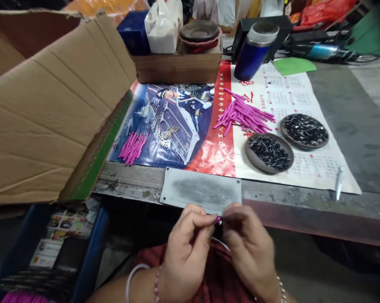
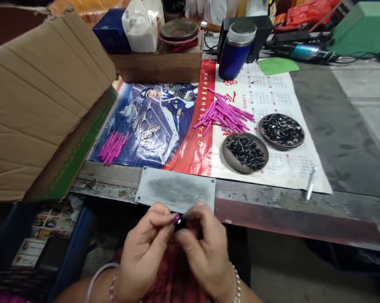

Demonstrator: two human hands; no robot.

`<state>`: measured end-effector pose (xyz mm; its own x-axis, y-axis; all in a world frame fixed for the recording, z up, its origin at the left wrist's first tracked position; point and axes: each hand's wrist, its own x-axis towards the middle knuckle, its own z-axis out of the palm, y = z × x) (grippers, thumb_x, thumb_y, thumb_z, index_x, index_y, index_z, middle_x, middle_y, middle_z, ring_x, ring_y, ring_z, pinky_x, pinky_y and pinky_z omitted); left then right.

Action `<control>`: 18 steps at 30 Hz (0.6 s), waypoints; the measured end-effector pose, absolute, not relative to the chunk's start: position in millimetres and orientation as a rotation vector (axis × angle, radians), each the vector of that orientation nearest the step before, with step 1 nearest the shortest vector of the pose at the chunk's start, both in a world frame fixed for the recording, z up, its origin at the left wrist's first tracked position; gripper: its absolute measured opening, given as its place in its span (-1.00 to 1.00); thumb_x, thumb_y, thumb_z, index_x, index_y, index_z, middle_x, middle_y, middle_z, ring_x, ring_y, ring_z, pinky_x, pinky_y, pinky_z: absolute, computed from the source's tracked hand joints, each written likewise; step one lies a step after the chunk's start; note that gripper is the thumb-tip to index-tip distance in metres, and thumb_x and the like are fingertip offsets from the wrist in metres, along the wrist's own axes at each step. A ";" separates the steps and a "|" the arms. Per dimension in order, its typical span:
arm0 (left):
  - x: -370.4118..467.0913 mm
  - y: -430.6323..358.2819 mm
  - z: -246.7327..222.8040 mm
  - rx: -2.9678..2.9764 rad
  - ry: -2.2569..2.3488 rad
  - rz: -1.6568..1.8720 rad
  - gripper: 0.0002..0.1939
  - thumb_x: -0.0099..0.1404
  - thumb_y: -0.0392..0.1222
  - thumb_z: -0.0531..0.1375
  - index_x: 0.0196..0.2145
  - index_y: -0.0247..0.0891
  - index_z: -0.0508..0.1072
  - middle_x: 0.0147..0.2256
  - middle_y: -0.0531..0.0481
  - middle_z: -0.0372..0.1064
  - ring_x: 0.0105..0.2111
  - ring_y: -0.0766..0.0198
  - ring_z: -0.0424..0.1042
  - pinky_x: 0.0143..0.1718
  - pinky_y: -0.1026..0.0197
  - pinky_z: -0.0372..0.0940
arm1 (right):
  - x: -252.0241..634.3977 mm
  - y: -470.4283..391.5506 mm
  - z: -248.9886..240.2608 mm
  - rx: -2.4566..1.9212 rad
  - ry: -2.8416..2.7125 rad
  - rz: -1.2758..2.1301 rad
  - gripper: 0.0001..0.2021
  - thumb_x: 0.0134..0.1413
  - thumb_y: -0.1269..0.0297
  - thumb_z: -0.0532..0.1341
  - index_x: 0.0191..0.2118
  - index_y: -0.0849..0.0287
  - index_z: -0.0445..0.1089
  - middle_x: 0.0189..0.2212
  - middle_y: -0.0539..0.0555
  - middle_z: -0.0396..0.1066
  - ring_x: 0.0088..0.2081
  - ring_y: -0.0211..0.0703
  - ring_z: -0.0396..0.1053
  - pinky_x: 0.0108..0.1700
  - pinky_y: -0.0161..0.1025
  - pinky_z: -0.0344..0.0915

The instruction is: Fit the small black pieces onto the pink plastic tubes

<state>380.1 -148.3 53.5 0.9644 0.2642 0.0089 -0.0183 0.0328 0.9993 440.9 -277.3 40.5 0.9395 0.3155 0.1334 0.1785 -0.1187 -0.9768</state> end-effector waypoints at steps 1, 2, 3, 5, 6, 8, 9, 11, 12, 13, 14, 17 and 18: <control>380.1 -149.7 53.1 1.529 0.185 0.216 -0.80 0.45 -0.40 0.09 -0.12 -0.17 0.45 -0.25 0.01 0.26 -0.24 0.30 0.37 -0.17 0.28 0.33 | 439.2 -277.1 40.0 -1.696 -0.471 0.168 -0.92 0.29 0.26 0.20 -0.24 0.12 0.32 -0.40 -0.04 0.29 -0.43 -0.28 0.29 -0.40 -0.34 0.27; 380.1 -151.1 52.7 1.535 0.176 0.213 -0.79 0.45 -0.40 0.08 -0.11 -0.17 0.45 -0.24 0.01 0.27 -0.23 0.30 0.38 -0.16 0.27 0.33 | 437.5 -276.1 39.4 -1.688 -0.524 0.189 -0.87 0.31 0.25 0.18 -0.30 0.14 0.31 -0.43 -0.04 0.27 -0.44 -0.28 0.27 -0.40 -0.33 0.25; 380.3 -152.6 52.3 1.544 0.166 0.211 -0.79 0.45 -0.40 0.08 -0.11 -0.17 0.44 -0.25 0.01 0.27 -0.23 0.30 0.38 -0.16 0.27 0.34 | 436.3 -274.5 38.4 -1.672 -0.527 0.198 -0.80 0.33 0.24 0.15 -0.36 0.15 0.29 -0.46 -0.04 0.24 -0.45 -0.28 0.24 -0.42 -0.33 0.21; 381.0 -155.5 51.9 1.561 0.163 0.219 -0.81 0.45 -0.40 0.08 -0.14 -0.18 0.43 -0.25 0.00 0.28 -0.24 0.29 0.39 -0.17 0.27 0.35 | 435.6 -271.6 34.8 -1.635 -0.474 0.228 -0.63 0.40 0.19 0.05 -0.48 0.15 0.21 -0.54 -0.06 0.15 -0.52 -0.30 0.15 -0.48 -0.32 0.12; 381.4 -156.7 52.0 1.573 0.167 0.218 -0.82 0.45 -0.40 0.08 -0.15 -0.19 0.43 -0.26 0.00 0.29 -0.25 0.30 0.40 -0.19 0.28 0.35 | 436.3 -271.2 32.2 -1.611 -0.440 0.282 -0.56 0.43 0.15 0.00 -0.53 0.15 0.17 -0.59 -0.07 0.10 -0.56 -0.32 0.10 -0.51 -0.32 0.08; 382.6 -157.9 53.1 1.609 0.172 0.218 -0.83 0.44 -0.40 0.09 -0.17 -0.20 0.43 -0.27 0.01 0.29 -0.28 0.31 0.40 -0.23 0.31 0.36 | 439.4 -274.0 27.1 -1.491 -0.357 0.474 -0.44 0.47 0.02 -0.12 -0.58 0.14 0.14 -0.67 -0.09 0.03 -0.64 -0.33 0.02 -0.57 -0.32 0.03; 383.2 -157.9 54.2 1.643 0.162 0.217 -0.83 0.44 -0.40 0.10 -0.17 -0.21 0.44 -0.29 0.02 0.29 -0.30 0.32 0.40 -0.26 0.32 0.37 | 441.6 -277.3 25.3 -1.403 -0.307 0.555 -0.40 0.45 -0.07 -0.18 -0.58 0.14 0.15 -0.69 -0.09 0.02 -0.66 -0.32 0.01 -0.59 -0.32 0.03; 384.4 -156.3 57.0 1.761 0.102 0.211 -0.83 0.43 -0.42 0.11 -0.15 -0.22 0.44 -0.31 0.03 0.30 -0.33 0.35 0.40 -0.29 0.35 0.36 | 446.0 -286.9 24.4 -1.249 -0.216 0.599 -0.36 0.37 -0.23 -0.17 -0.52 0.14 0.24 -0.62 -0.07 0.14 -0.63 -0.31 0.09 -0.58 -0.32 0.11; 384.9 -154.9 58.5 1.846 0.062 0.214 -0.82 0.43 -0.43 0.11 -0.13 -0.22 0.44 -0.30 0.02 0.32 -0.32 0.34 0.42 -0.29 0.35 0.36 | 448.0 -292.3 25.5 -1.223 -0.189 0.566 -0.41 0.33 -0.26 -0.08 -0.45 0.15 0.30 -0.54 -0.04 0.22 -0.60 -0.31 0.15 -0.56 -0.32 0.17; 385.5 -153.3 59.9 1.950 0.020 0.222 -0.79 0.43 -0.44 0.10 -0.08 -0.23 0.43 -0.28 0.00 0.36 -0.30 0.33 0.44 -0.26 0.34 0.37 | 449.5 -297.5 27.4 -1.253 -0.180 0.511 -0.50 0.30 -0.22 0.05 -0.36 0.14 0.35 -0.44 -0.02 0.29 -0.55 -0.31 0.20 -0.52 -0.33 0.23; 386.0 -151.6 61.1 2.067 -0.018 0.246 -0.75 0.43 -0.45 0.10 -0.02 -0.24 0.41 -0.24 -0.03 0.40 -0.26 0.30 0.47 -0.23 0.31 0.38 | 450.7 -302.2 29.8 -1.314 -0.180 0.465 -0.63 0.26 -0.12 0.18 -0.28 0.12 0.38 -0.35 0.00 0.33 -0.51 -0.32 0.25 -0.48 -0.35 0.28; 387.3 -146.7 63.3 2.407 -0.145 0.378 -0.62 0.42 -0.47 0.11 0.17 -0.34 0.28 -0.14 -0.16 0.49 -0.19 0.19 0.52 -0.16 0.20 0.40 | 451.9 -310.5 36.4 -1.469 -0.194 0.476 -0.83 0.25 0.14 0.28 -0.18 0.12 0.42 -0.35 -0.01 0.39 -0.50 -0.33 0.31 -0.45 -0.39 0.34; 387.7 -145.4 63.7 2.490 -0.194 0.419 -0.59 0.42 -0.46 0.12 0.20 -0.37 0.25 -0.14 -0.18 0.50 -0.20 0.17 0.53 -0.16 0.17 0.40 | 451.8 -311.3 37.6 -1.488 -0.197 0.505 -0.83 0.28 0.14 0.25 -0.19 0.13 0.43 -0.40 -0.01 0.39 -0.51 -0.32 0.32 -0.46 -0.39 0.34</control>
